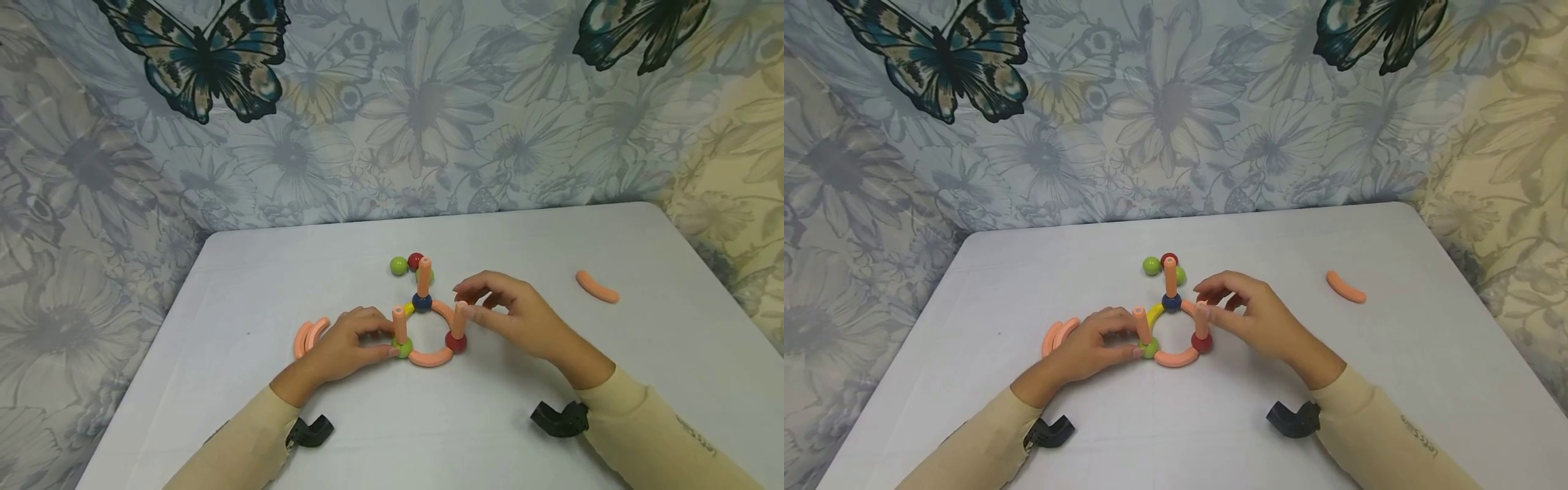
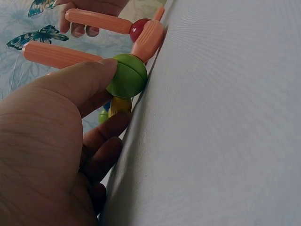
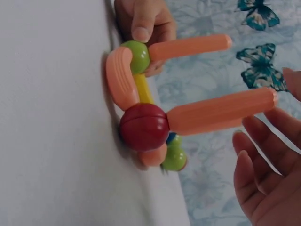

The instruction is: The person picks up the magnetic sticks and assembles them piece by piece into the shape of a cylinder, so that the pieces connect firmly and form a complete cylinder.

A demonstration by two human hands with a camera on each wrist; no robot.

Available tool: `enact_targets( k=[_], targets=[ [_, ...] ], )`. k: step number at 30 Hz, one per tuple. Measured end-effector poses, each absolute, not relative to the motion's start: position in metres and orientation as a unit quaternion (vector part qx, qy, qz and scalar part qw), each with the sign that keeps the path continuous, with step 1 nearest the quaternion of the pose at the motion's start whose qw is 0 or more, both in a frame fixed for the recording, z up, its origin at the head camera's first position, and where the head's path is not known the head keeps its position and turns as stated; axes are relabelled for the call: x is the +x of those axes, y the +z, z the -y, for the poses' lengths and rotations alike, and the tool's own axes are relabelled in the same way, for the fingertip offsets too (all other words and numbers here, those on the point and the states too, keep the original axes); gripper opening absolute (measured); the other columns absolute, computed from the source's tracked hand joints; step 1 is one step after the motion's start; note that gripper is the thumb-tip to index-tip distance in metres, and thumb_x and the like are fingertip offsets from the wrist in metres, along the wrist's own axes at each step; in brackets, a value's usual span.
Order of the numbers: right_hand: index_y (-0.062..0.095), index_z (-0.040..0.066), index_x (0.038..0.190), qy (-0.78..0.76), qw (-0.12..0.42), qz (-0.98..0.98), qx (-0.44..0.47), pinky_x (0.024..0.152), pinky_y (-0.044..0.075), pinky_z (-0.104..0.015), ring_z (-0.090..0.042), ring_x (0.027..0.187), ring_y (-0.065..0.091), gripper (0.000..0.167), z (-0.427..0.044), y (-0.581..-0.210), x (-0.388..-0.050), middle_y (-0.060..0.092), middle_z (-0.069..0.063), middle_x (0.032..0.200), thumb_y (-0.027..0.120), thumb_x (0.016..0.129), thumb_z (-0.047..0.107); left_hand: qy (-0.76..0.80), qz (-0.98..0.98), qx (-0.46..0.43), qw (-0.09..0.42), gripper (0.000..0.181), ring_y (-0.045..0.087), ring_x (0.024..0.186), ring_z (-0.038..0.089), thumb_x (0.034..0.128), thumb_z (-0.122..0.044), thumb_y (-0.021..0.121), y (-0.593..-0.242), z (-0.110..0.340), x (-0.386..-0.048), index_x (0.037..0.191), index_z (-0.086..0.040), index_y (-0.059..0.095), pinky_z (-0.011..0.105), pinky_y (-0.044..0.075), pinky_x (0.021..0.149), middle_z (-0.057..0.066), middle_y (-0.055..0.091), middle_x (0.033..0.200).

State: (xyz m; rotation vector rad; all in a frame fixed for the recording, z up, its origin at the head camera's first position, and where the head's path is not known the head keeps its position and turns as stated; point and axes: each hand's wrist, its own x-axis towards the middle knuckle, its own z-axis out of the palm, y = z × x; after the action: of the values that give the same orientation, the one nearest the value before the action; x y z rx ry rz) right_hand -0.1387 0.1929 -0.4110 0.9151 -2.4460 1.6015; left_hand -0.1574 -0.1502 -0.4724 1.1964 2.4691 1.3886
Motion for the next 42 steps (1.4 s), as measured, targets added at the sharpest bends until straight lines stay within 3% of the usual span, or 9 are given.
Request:
enact_targets(
  k=[4,8,12,16,22,29,36,42],
  targets=[
    [0.074,0.007,0.124,0.557,0.024,0.795,0.24,0.086,0.056,-0.028,-0.022,0.108,0.068,0.018,-0.195,-0.414,-0.152,0.074,-0.003,0.116,0.069,0.107,0.006,0.453,-0.803,0.386,0.036,0.021,0.065,0.101,0.019,0.0959,-0.019,0.088,-0.472,0.15,-0.158,0.116,-0.021,0.082,0.04,0.052,0.088,-0.012,0.073,0.109],
    [0.072,0.004,0.129,0.555,-0.008,0.808,0.199,0.087,0.055,-0.03,-0.023,0.109,0.066,0.025,-0.188,-0.419,-0.172,0.073,-0.006,0.119,0.074,0.107,0.015,0.454,-0.802,0.386,0.036,0.021,0.065,0.101,0.018,0.0958,-0.018,0.088,-0.472,0.15,-0.158,0.116,-0.021,0.082,0.04,0.051,0.088,-0.012,0.074,0.109],
    [0.069,0.004,0.136,0.54,-0.033,0.814,0.212,0.091,0.054,-0.04,-0.026,0.108,0.067,0.035,-0.177,-0.42,-0.19,0.071,-0.009,0.126,0.077,0.105,0.016,0.454,-0.801,0.387,0.036,0.021,0.065,0.101,0.017,0.0962,-0.019,0.088,-0.473,0.15,-0.157,0.117,-0.021,0.082,0.038,0.05,0.089,-0.011,0.074,0.11],
    [0.071,0.01,0.136,0.529,-0.047,0.815,0.231,0.093,0.054,-0.048,-0.026,0.11,0.067,0.032,-0.166,-0.418,-0.2,0.071,-0.006,0.129,0.077,0.104,0.015,0.458,-0.798,0.389,0.035,0.022,0.065,0.1,0.017,0.0964,-0.019,0.088,-0.474,0.15,-0.158,0.117,-0.022,0.082,0.037,0.05,0.089,-0.011,0.074,0.11],
    [0.076,0.01,0.125,0.52,-0.04,0.818,0.242,0.093,0.052,-0.048,-0.022,0.107,0.065,0.021,-0.154,-0.412,-0.206,0.075,0.0,0.115,0.077,0.105,0.014,0.459,-0.797,0.392,0.033,0.022,0.065,0.099,0.016,0.096,-0.018,0.088,-0.475,0.151,-0.158,0.117,-0.022,0.082,0.037,0.05,0.087,-0.012,0.074,0.111],
    [0.077,0.01,0.125,0.516,-0.048,0.82,0.242,0.091,0.051,-0.045,-0.02,0.106,0.065,0.021,-0.147,-0.41,-0.207,0.074,0.001,0.11,0.078,0.104,0.014,0.45,-0.801,0.394,0.028,0.021,0.065,0.098,0.016,0.0965,-0.019,0.088,-0.476,0.15,-0.159,0.117,-0.022,0.082,0.037,0.05,0.087,-0.012,0.073,0.11],
    [0.072,0.008,0.133,0.541,-0.044,0.804,0.242,0.089,0.052,-0.045,-0.026,0.107,0.064,0.029,-0.153,-0.411,-0.212,0.073,0.0,0.124,0.073,0.108,0.022,0.448,-0.804,0.389,0.033,0.021,0.064,0.098,0.016,0.0965,-0.02,0.088,-0.476,0.15,-0.159,0.117,-0.022,0.082,0.038,0.05,0.086,-0.013,0.073,0.11],
    [0.07,0.006,0.136,0.563,-0.034,0.799,0.206,0.09,0.053,-0.043,-0.029,0.11,0.066,0.032,-0.158,-0.415,-0.221,0.069,-0.011,0.131,0.068,0.11,0.026,0.447,-0.807,0.383,0.041,0.022,0.064,0.099,0.015,0.0959,-0.02,0.088,-0.474,0.151,-0.158,0.117,-0.022,0.082,0.038,0.051,0.086,-0.013,0.072,0.111]
  ],
)
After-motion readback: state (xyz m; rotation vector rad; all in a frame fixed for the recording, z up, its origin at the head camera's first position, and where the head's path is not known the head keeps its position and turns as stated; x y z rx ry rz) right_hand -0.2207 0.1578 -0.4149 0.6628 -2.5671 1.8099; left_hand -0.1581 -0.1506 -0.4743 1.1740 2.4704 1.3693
